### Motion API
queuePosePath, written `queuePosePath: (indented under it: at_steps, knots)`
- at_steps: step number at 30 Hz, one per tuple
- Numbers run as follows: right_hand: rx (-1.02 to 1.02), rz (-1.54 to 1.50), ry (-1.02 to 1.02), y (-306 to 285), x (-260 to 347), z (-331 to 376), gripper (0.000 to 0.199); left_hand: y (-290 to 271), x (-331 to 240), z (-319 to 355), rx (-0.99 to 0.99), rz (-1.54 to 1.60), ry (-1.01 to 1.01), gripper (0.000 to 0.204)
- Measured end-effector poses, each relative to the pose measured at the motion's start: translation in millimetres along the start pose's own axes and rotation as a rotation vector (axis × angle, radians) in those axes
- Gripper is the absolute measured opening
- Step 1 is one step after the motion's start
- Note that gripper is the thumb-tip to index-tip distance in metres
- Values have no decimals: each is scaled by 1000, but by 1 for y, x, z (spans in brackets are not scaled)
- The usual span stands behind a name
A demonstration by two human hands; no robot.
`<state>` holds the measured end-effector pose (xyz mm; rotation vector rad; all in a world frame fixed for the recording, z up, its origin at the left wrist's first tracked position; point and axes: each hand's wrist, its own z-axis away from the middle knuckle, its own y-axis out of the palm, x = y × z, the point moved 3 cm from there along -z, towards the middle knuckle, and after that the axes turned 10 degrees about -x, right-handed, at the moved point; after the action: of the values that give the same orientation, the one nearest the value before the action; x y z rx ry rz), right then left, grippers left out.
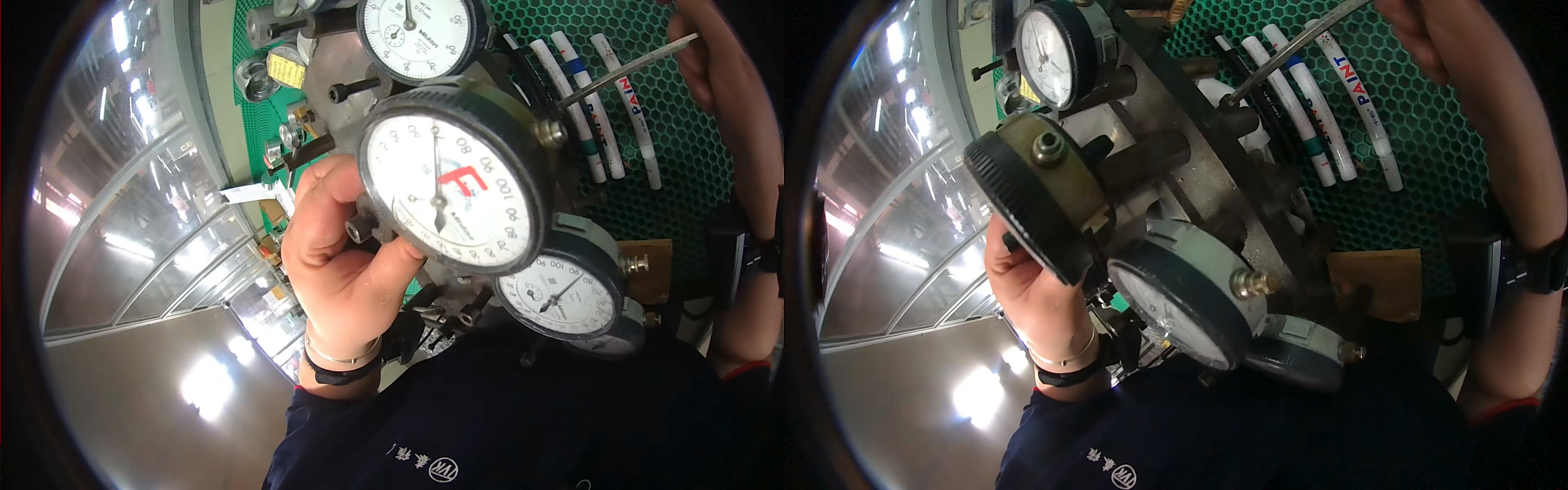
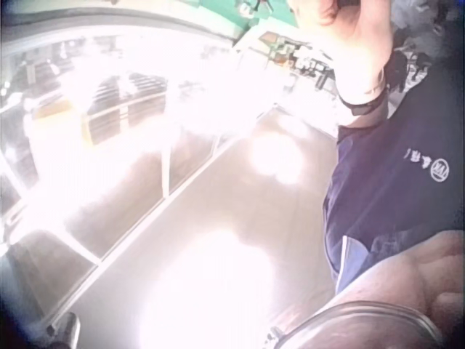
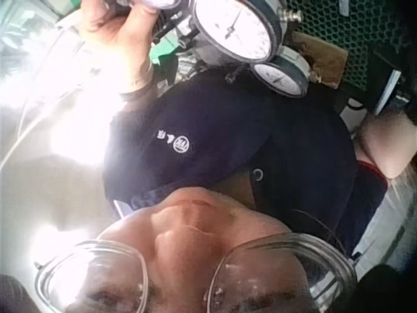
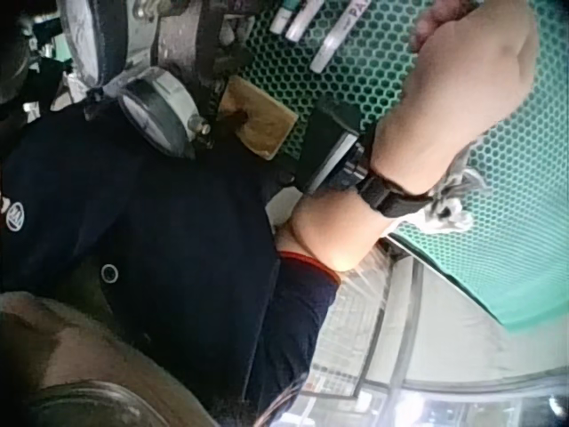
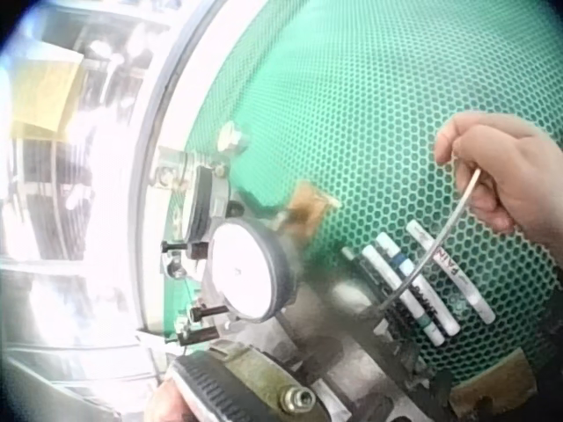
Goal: Measuring and inspecting metal pistons using a specialized multi-dial indicator fixture.
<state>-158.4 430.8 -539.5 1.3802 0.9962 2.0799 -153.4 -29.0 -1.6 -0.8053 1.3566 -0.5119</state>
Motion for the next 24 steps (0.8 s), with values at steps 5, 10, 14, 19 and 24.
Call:
queuePosePath:
  at_steps: [5,10,14,19,24]
  knots:
    - [-5,26,17,-33,14,121,30,-11,1,1,-9,-16,40,44]
    - [-71,89,9,59,56,143,30,-3,6,-3,10,77,61,43]
    - [-90,112,10,102,66,133,30,-1,10,-5,5,93,83,43]
    - [-82,100,16,180,57,102,30,-4,6,-1,-6,-32,51,44]
    - [-101,126,11,141,64,123,30,-4,4,0,-28,-31,20,43]
